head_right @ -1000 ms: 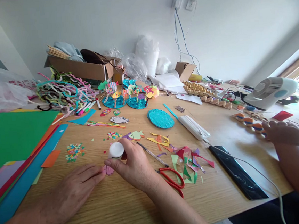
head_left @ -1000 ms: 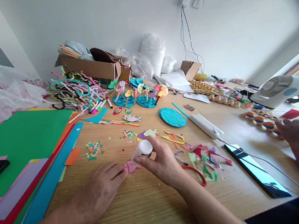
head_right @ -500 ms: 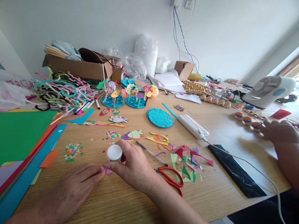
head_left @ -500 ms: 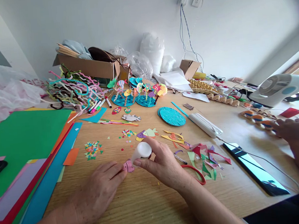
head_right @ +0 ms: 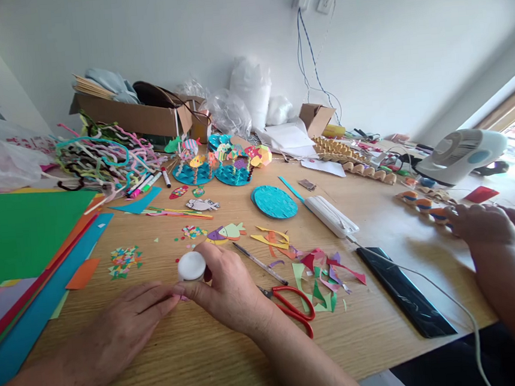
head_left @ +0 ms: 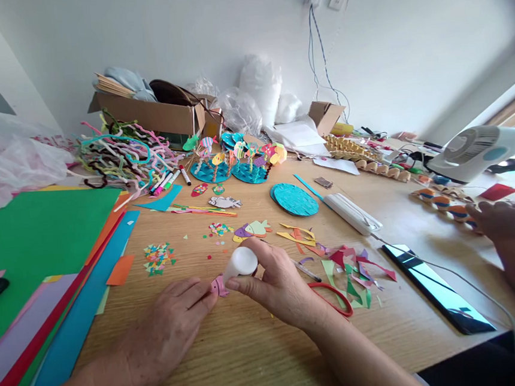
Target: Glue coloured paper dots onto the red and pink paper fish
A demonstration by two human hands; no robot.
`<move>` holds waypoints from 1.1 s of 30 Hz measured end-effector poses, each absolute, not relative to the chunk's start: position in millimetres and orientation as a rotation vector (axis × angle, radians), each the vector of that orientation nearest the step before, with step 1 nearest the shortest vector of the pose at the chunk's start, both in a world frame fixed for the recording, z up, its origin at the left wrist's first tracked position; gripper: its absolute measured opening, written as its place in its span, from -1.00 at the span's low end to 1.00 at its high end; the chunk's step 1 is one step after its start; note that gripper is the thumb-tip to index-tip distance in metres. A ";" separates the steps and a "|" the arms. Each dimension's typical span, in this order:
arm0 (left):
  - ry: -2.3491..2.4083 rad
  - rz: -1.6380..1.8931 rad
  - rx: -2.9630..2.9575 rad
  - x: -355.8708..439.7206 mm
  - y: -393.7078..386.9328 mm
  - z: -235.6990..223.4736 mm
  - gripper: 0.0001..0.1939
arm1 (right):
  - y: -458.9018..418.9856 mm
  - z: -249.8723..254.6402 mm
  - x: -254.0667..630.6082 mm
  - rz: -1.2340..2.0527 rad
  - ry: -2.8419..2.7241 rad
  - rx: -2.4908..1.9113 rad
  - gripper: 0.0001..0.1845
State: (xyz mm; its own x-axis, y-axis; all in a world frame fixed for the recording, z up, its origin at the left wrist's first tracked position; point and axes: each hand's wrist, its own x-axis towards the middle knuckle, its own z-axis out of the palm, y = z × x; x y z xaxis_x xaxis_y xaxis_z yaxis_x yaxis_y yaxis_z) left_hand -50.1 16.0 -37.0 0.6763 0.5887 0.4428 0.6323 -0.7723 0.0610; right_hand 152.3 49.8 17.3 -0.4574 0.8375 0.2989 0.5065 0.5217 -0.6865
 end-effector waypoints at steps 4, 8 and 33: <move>-1.015 -0.664 -2.799 -50.3 15.4 -35.4 -0.65 | 50.0 17.1 152.9 0.658 -2.134 -1.103 -0.69; -1.012 -0.700 -2.768 -50.6 14.2 -35.3 -0.64 | 50.1 16.9 153.5 0.672 -2.143 -1.095 -0.70; -1.009 -0.705 -2.755 -50.6 15.8 -36.0 -0.65 | 48.9 16.7 151.6 0.737 -2.100 -1.085 -0.68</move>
